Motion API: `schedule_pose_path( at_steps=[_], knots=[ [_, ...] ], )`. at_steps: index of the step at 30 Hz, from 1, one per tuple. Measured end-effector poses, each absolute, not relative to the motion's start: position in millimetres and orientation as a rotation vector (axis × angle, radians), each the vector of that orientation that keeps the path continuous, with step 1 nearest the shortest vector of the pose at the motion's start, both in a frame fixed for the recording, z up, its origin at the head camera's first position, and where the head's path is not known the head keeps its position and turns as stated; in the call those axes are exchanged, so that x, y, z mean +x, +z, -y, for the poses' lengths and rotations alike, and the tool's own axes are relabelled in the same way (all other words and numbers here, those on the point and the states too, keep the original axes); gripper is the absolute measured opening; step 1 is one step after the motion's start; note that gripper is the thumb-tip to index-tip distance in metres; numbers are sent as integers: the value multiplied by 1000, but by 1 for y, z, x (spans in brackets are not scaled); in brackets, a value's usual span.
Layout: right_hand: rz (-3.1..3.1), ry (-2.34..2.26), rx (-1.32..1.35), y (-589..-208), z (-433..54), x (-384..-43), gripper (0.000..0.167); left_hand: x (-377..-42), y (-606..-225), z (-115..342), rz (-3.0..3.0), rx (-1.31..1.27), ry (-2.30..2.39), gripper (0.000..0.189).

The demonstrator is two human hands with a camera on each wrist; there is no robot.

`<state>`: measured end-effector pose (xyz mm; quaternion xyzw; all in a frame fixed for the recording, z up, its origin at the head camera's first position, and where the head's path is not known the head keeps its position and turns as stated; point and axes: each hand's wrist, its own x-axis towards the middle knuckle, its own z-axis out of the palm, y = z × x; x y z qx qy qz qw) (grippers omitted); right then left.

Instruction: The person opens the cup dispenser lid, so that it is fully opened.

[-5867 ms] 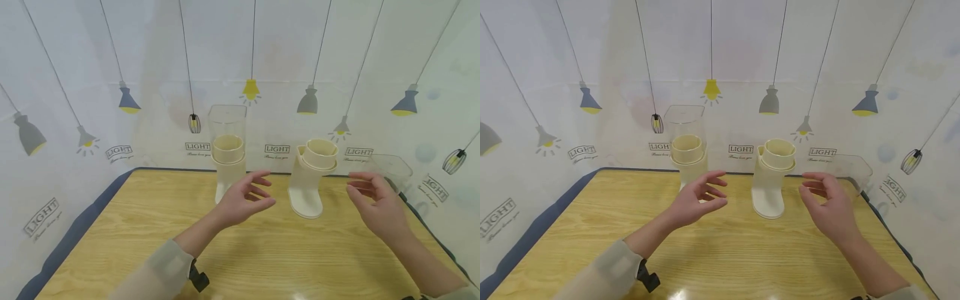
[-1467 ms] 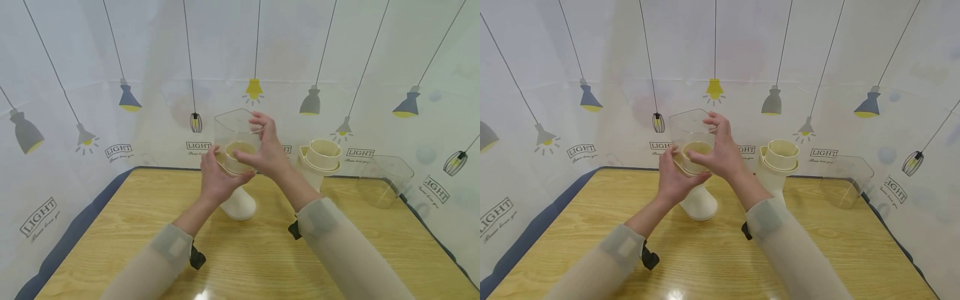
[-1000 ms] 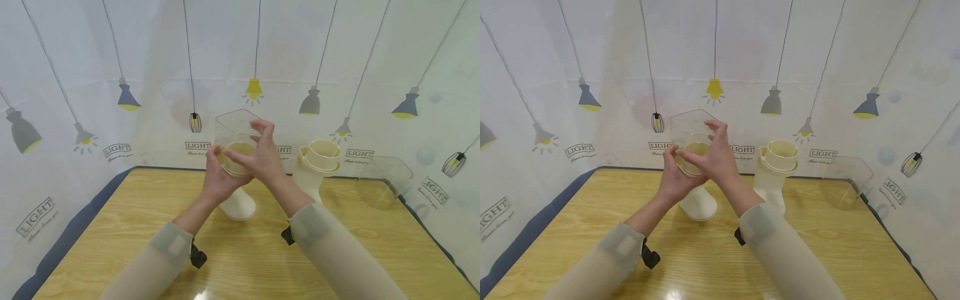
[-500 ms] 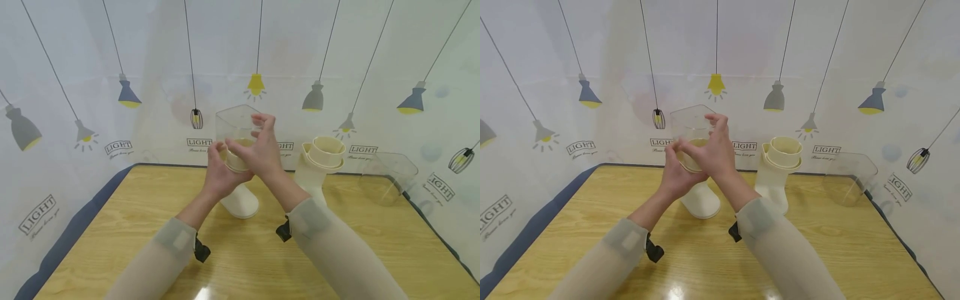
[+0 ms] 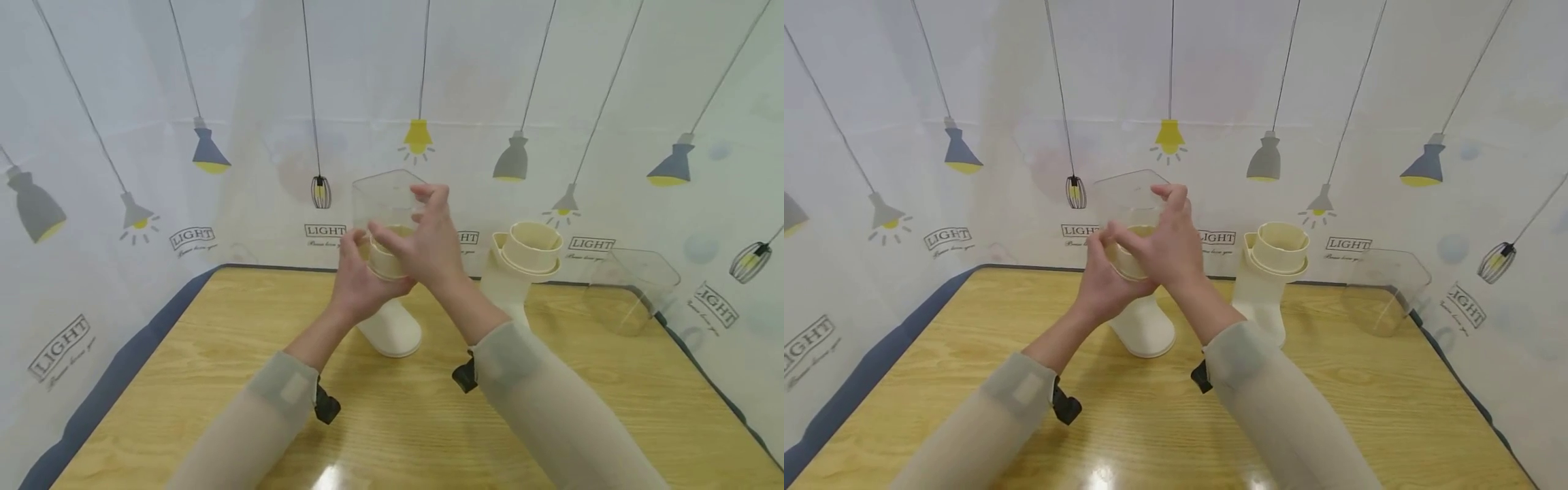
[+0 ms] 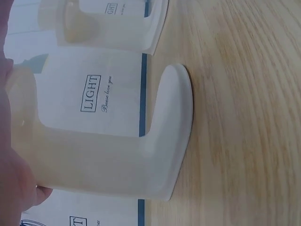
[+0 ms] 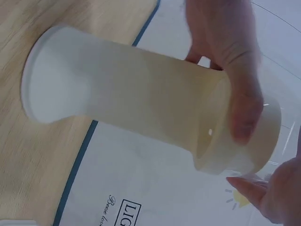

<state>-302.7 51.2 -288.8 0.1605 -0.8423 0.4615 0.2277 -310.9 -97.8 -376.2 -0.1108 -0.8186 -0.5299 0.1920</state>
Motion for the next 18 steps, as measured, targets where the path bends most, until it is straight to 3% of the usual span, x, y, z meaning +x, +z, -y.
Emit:
schedule_pose_path(
  at_steps=[18],
  knots=[
    [2318,1254,437,-287,-55,-302,93,-309,-377,98,2285,-354,-1481,120]
  ],
)
